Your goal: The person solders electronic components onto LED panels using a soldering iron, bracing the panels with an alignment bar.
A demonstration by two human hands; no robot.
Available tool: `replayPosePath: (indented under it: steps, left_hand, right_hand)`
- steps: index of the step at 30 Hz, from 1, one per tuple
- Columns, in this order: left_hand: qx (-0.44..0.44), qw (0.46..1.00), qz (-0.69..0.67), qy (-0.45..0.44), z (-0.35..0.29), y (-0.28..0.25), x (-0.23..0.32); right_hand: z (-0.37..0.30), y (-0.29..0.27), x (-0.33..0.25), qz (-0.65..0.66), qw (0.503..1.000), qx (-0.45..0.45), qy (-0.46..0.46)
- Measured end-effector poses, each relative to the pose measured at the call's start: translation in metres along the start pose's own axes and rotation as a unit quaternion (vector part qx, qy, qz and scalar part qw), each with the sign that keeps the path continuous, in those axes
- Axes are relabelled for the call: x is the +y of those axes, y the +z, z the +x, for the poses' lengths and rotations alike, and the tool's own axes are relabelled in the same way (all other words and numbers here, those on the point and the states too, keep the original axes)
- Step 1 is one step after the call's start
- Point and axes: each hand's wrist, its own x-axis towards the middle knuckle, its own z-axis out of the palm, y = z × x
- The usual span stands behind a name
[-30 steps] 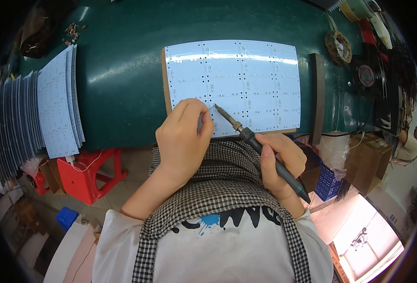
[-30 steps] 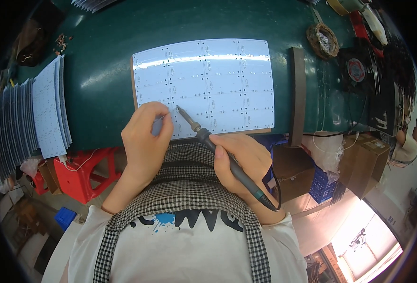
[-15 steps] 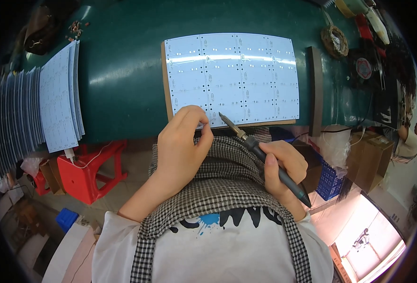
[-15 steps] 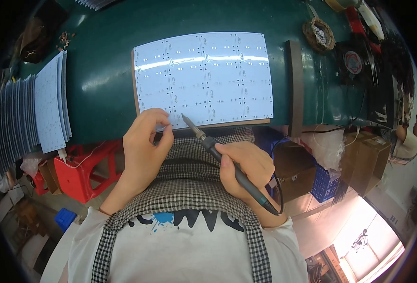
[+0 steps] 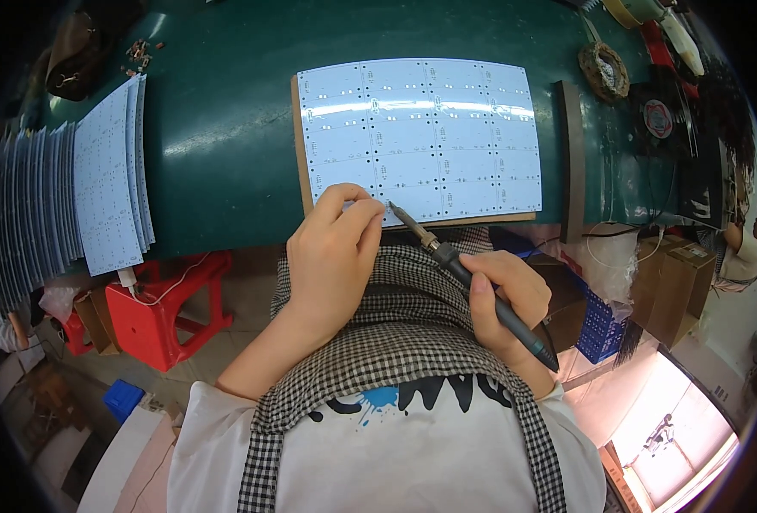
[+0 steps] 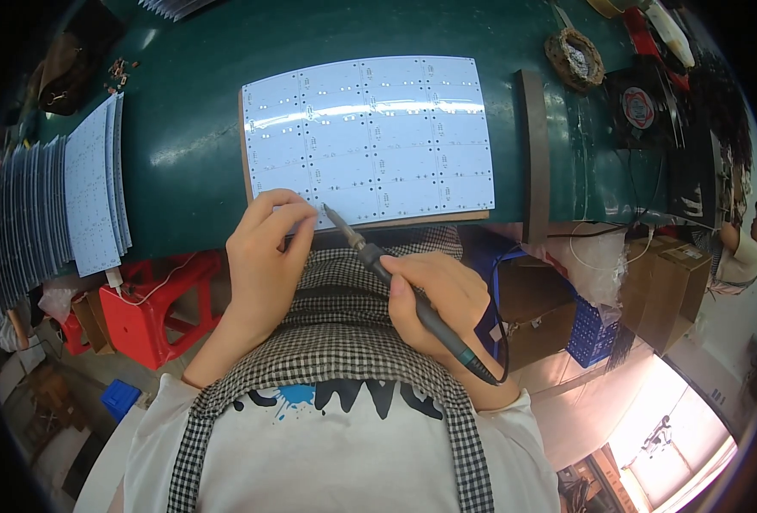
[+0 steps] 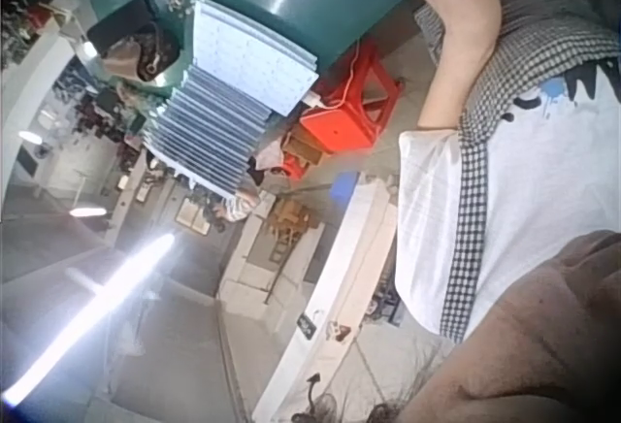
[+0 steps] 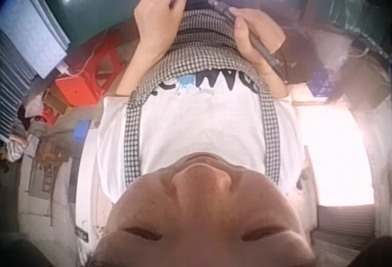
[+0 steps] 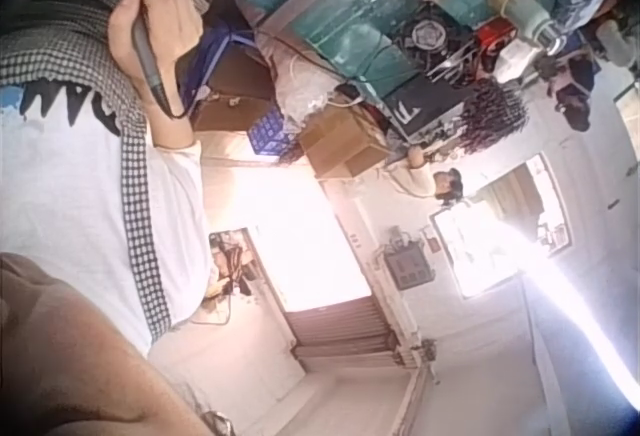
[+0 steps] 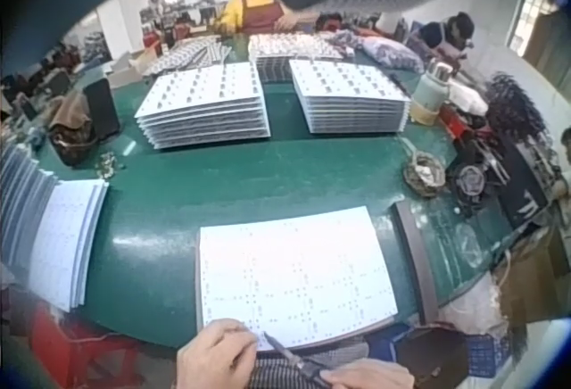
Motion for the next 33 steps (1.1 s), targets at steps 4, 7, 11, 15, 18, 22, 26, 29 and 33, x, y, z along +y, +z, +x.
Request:
replayPosePath:
  steps: [4, 7, 11, 15, 18, 22, 26, 29, 33]
  left_hand:
    - [-0.001, 1.000, 0.003, 0.025, 0.001, -0.005, -0.003]
    - [-0.001, 0.998, -0.046, -0.041, -0.002, -0.018, -0.003]
    - [0.019, 0.993, -0.090, -0.069, -0.006, -0.019, -0.015]
    - [-0.008, 0.987, -0.147, -0.061, -0.004, -0.013, -0.013]
    - [0.012, 0.976, -0.163, -0.146, -0.005, -0.027, -0.019]
    - [0.148, 0.981, -0.082, -0.099, 0.017, -0.049, -0.038]
    - [0.320, 0.940, 0.106, -0.050, 0.050, -0.078, -0.053]
    - [0.329, 0.942, 0.001, -0.061, 0.068, -0.083, -0.054]
    - [0.164, 0.986, 0.037, -0.004, 0.098, -0.055, -0.045]
  right_hand:
    - [-0.003, 0.000, 0.002, -0.010, 1.000, 0.017, -0.013]
    - [-0.006, -0.005, 0.004, -0.004, 0.999, 0.046, -0.020]
    - [-0.006, -0.015, 0.002, -0.021, 0.997, 0.073, -0.025]
    - [0.015, -0.045, 0.005, -0.143, 0.980, 0.132, -0.037]
    - [0.051, -0.078, 0.028, -0.229, 0.933, 0.278, -0.013]
    - [0.097, -0.113, 0.074, -0.296, 0.879, 0.373, -0.012]
    - [0.118, -0.113, 0.099, -0.371, 0.882, 0.291, -0.017]
    - [0.115, -0.078, 0.064, -0.271, 0.924, 0.271, -0.019]
    - [0.103, -0.014, 0.035, -0.118, 0.984, 0.134, 0.007]
